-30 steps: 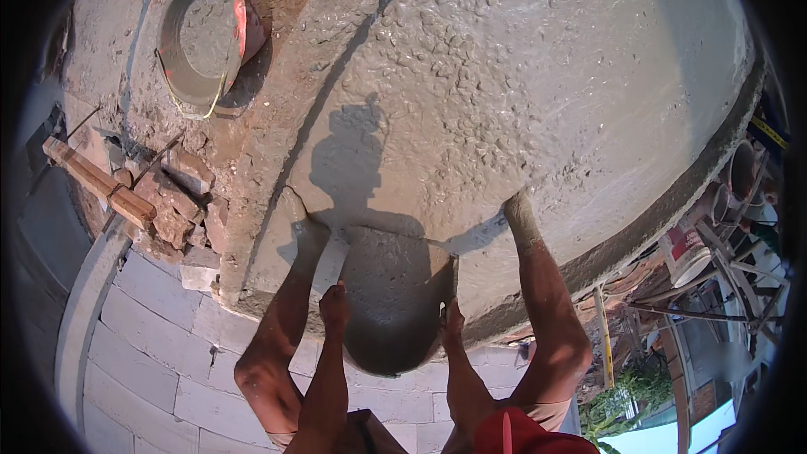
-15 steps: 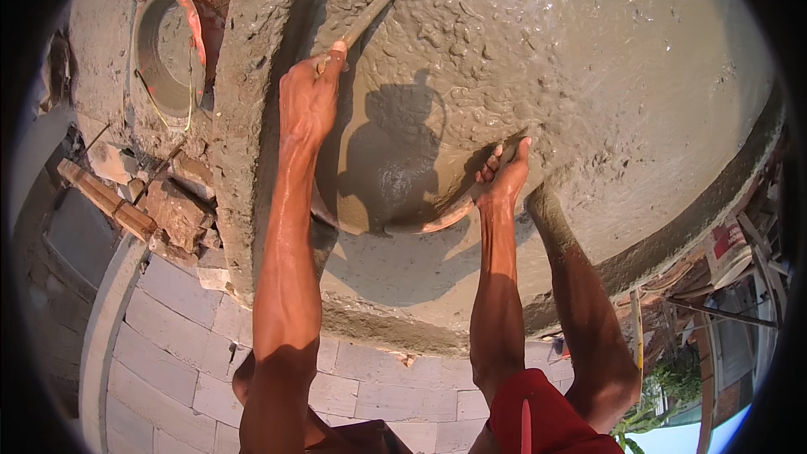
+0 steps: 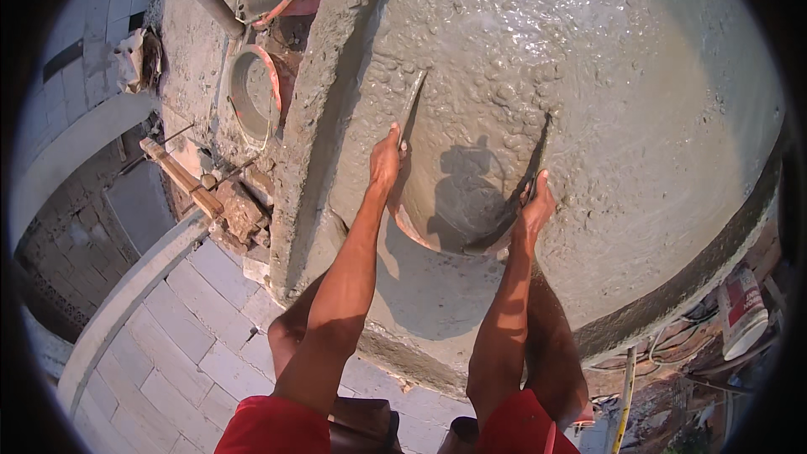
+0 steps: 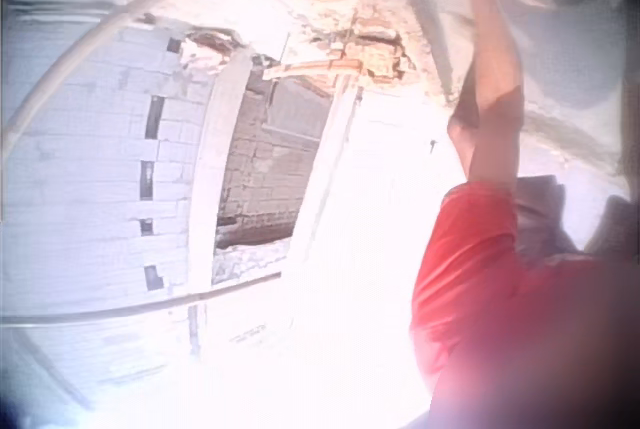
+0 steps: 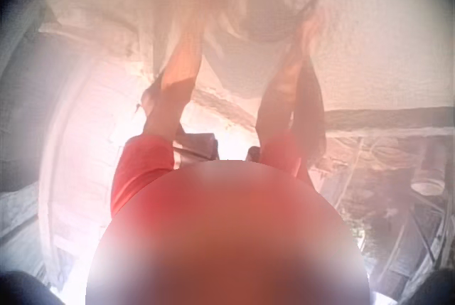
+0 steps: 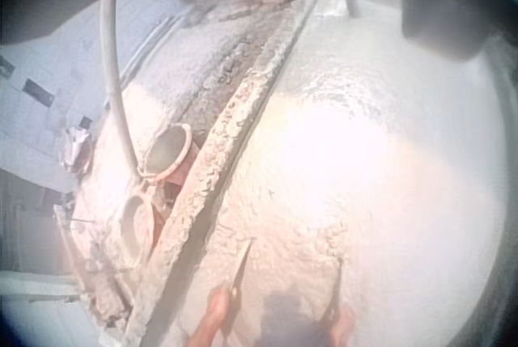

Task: The person uses a long straightedge to level wet concrete on a rectangular slab, then scoops excess concrete into a basin and smooths the surface. The person also uses a hoe to scrape and level the ground adjacent to the slab.

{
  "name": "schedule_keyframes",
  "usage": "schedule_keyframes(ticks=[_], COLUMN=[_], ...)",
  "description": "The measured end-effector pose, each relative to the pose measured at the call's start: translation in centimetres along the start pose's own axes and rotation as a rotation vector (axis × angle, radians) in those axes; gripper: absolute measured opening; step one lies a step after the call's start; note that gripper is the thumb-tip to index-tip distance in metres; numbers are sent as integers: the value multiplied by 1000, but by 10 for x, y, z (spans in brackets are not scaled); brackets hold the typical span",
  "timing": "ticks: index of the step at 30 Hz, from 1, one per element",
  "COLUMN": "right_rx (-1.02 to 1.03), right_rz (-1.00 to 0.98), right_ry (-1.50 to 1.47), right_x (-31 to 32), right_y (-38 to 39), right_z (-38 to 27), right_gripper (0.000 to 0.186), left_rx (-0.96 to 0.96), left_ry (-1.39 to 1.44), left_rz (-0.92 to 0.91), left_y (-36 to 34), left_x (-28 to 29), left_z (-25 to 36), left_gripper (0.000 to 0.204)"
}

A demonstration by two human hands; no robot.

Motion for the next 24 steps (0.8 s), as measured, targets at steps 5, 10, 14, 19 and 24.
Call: schedule_keyframes(ticks=[5, 10, 14, 19, 24], right_rx=[74, 205, 235, 257, 366], right_rz=[-69, -114, -91, -149, -152], right_ry=[-52, -15, 106, 76, 136], right_x=[-10, -14, -28, -38, -36], right_y=[6, 14, 30, 60, 102], right_z=[-7, -16, -26, -39, -73], right_gripper=[40, 44, 44, 37, 40], left_rx=[173, 48, 5, 35, 90], left_ry=[262, 231, 327, 420, 542], left_rz=[-98, 51, 61, 102, 40], left_y=[-11, -4, 7, 31, 58], left_x=[0, 4, 3, 15, 36], left_z=[-9, -25, -13, 10, 32], left_gripper=[50, 43, 43, 40, 34])
Point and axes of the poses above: each hand's wrist, its own y-axis away from the middle knuckle, its own x-axis out of the back of the hand, z = x × y, the point moved 5 cm from there along -y, towards the middle knuckle, and after that the axes turned 9 degrees about -x, right-handed, at the moved point
